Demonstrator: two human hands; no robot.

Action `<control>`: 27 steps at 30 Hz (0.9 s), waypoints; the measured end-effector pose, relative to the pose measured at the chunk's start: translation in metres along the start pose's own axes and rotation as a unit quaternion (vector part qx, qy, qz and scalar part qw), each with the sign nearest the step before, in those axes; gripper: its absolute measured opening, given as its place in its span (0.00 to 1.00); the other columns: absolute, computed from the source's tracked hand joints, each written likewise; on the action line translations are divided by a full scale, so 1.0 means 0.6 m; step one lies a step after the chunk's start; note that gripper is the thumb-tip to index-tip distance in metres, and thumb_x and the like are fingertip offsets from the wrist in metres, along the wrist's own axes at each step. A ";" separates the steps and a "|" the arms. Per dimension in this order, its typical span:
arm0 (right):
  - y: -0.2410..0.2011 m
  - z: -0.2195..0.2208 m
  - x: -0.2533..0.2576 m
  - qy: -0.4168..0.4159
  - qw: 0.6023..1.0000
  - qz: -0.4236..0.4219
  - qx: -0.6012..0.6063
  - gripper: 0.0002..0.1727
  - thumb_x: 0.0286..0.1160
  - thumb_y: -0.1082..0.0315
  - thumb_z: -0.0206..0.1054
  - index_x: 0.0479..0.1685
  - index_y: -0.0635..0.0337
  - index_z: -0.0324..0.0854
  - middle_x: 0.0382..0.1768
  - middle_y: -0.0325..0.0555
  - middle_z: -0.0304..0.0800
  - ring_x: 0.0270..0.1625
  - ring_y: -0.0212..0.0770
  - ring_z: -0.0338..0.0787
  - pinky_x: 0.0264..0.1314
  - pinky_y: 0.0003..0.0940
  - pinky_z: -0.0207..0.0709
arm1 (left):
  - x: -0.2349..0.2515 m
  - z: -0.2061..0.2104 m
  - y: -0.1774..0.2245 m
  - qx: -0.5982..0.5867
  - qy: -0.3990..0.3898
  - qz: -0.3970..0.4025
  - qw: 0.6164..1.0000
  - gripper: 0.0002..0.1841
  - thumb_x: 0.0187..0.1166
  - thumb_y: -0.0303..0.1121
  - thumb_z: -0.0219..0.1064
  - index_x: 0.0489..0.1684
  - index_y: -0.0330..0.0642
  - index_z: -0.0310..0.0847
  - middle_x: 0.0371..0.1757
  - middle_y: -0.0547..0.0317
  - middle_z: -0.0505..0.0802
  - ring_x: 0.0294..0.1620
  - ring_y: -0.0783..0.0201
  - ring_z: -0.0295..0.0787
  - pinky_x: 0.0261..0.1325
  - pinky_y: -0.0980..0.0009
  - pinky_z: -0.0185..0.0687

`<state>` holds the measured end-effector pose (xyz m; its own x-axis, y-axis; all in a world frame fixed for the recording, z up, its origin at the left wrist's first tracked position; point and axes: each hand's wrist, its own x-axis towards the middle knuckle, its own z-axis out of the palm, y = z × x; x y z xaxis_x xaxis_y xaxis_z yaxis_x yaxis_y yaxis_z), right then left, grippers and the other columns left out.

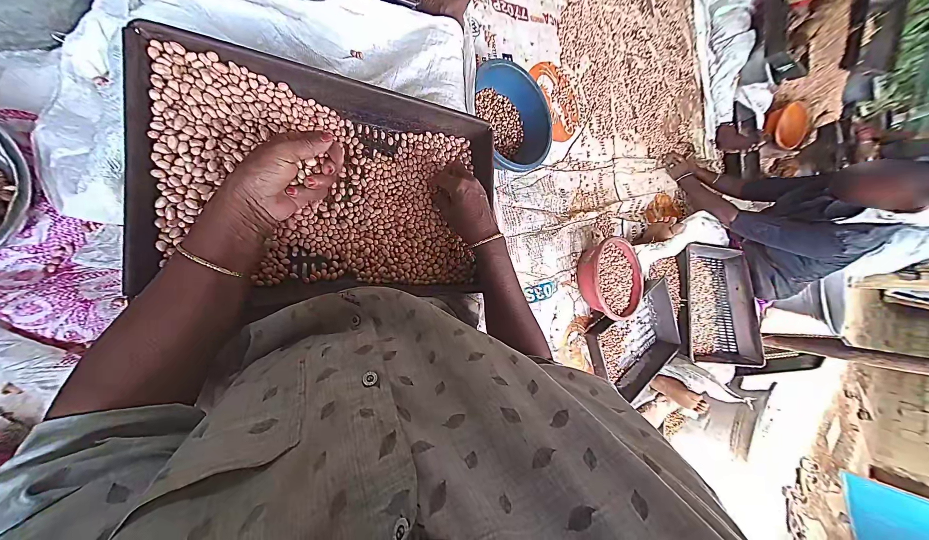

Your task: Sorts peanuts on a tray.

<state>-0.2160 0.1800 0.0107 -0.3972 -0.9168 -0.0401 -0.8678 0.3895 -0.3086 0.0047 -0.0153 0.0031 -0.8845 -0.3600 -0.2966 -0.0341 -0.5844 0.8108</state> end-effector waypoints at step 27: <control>-0.009 -0.013 0.055 0.129 0.988 0.082 0.035 0.21 0.81 0.62 0.68 0.69 0.63 0.83 0.74 0.64 0.81 0.79 0.68 0.75 0.76 0.68 0.67 | -0.001 0.026 -0.008 -0.059 0.070 -0.099 0.991 0.18 0.93 0.39 0.47 0.39 0.42 0.80 0.23 0.68 0.81 0.09 0.81 0.60 0.10 0.86 0.52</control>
<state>-0.2271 0.1482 0.0185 -0.6017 -0.7854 0.1454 -0.7660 0.5158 -0.3837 -0.0018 -0.0010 0.0075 -0.7924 -0.3218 -0.5182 -0.1396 -0.7313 0.6676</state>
